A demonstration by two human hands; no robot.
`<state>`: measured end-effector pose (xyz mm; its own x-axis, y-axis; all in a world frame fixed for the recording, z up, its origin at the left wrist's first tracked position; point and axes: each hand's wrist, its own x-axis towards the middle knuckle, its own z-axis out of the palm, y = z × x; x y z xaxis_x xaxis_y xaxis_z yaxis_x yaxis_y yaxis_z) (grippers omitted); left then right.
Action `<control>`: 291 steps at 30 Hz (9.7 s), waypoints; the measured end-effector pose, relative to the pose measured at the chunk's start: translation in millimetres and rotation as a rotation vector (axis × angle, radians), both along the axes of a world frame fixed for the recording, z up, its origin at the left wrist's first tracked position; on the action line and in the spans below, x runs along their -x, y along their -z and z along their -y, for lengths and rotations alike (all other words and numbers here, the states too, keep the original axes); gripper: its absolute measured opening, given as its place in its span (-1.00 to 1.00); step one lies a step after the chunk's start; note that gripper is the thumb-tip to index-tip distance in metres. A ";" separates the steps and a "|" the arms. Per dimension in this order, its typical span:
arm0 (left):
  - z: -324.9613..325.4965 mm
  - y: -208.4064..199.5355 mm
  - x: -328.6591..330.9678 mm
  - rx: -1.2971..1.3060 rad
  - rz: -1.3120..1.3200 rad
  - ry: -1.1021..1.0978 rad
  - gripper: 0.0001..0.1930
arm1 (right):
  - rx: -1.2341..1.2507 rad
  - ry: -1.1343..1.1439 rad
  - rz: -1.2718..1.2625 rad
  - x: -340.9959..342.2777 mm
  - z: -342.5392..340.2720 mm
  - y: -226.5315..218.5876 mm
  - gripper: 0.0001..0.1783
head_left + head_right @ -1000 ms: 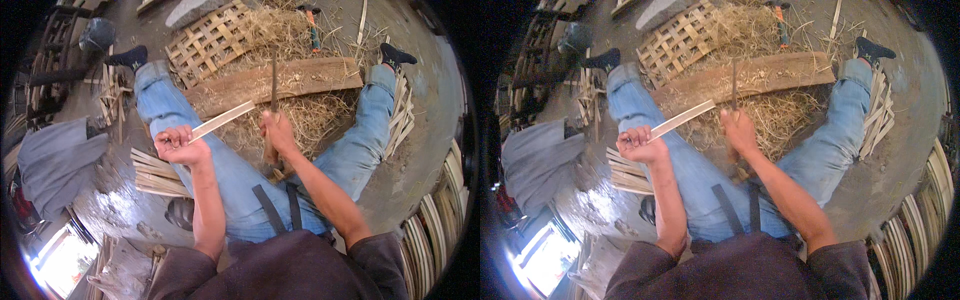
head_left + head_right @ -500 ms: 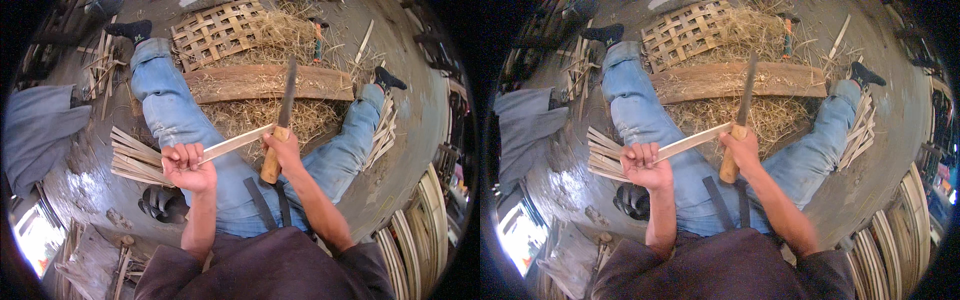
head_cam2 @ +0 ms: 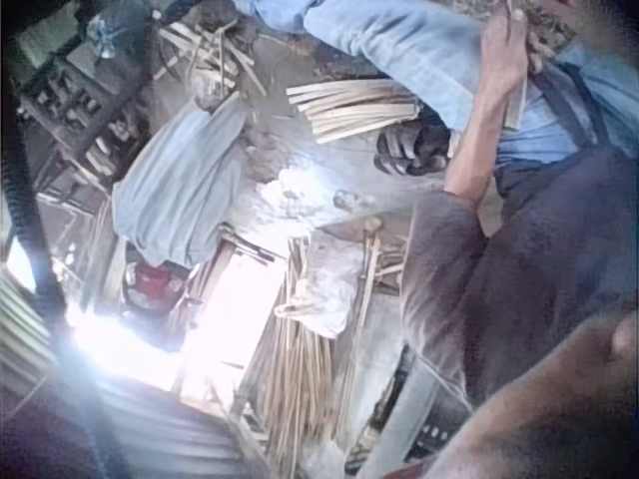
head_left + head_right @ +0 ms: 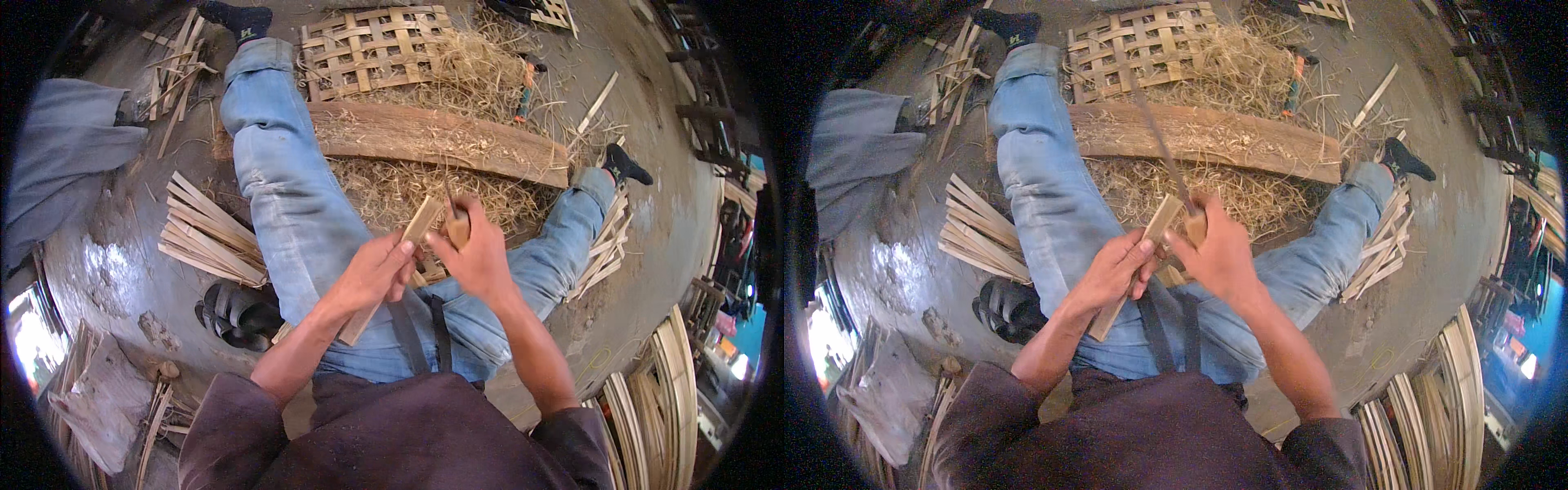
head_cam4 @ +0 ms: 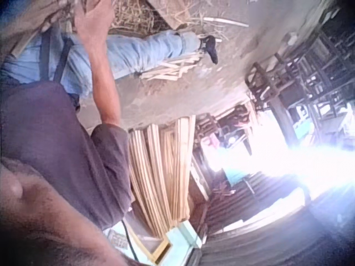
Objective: The person sits on the floor and uses a knife to shave thin strips from a wooden stick, repeatedly turning and scraping the wood to produce fine shavings.
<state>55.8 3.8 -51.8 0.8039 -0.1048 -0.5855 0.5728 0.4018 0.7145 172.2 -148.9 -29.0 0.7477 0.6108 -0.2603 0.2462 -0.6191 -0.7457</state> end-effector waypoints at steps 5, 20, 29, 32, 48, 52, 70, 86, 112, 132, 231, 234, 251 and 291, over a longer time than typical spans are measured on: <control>-6.4 -10.6 13.2 -0.067 -0.014 -0.095 -0.63 | 0.282 -0.370 0.371 -2.9 63.8 9.1 -0.64; 10.1 -28.9 14.7 -0.256 -0.010 -0.047 -0.67 | 0.250 -0.432 0.422 -12.7 79.1 -9.3 -0.76; 19.4 -24.7 18.6 -0.537 0.078 -0.001 -0.71 | 0.321 -0.447 0.348 0.2 80.2 -12.8 -0.70; 20.5 -14.3 16.5 -0.655 0.105 0.021 -0.71 | 0.370 -0.327 0.227 4.8 81.2 -6.7 -0.66; 29.6 -26.8 13.0 -0.367 0.030 -0.019 -0.64 | 0.348 -0.339 0.311 -9.8 99.9 -2.4 -0.76; 21.8 -27.7 14.7 -0.069 -0.106 -0.054 -0.55 | 0.336 -0.244 0.349 -8.0 106.7 17.4 -0.72; 1.6 16.9 -26.3 0.655 -0.086 -0.352 -0.46 | 0.442 0.096 0.288 -66.1 41.0 135.3 -0.63; 41.2 40.1 -52.6 -0.021 0.067 -0.054 -0.65 | -0.665 1.042 -0.309 17.5 144.3 20.8 -0.70; -224.9 152.9 169.6 -1.497 -0.593 -0.538 -0.72 | 0.283 0.242 0.348 -46.2 60.7 190.8 -0.58; -202.2 184.5 177.5 -0.630 -0.500 -0.918 -0.83 | 0.269 0.367 0.146 -64.8 80.2 194.3 -0.53; -58.7 -22.7 -126.9 -0.540 0.978 -1.159 -0.62 | 0.158 0.006 -0.276 -18.0 2.8 125.4 -0.56; -66.9 -36.2 -117.7 -0.363 1.106 -1.104 -0.59 | 0.245 0.070 -0.236 -26.6 17.9 152.1 -0.55; -78.7 -29.1 -112.9 -0.391 0.856 -1.249 -0.55 | -0.267 -0.040 -0.353 20.3 -42.0 46.5 -0.54; -64.3 -41.6 -101.9 -0.548 1.078 -1.144 -0.52 | -0.016 0.274 -0.304 -10.8 1.2 134.1 -0.51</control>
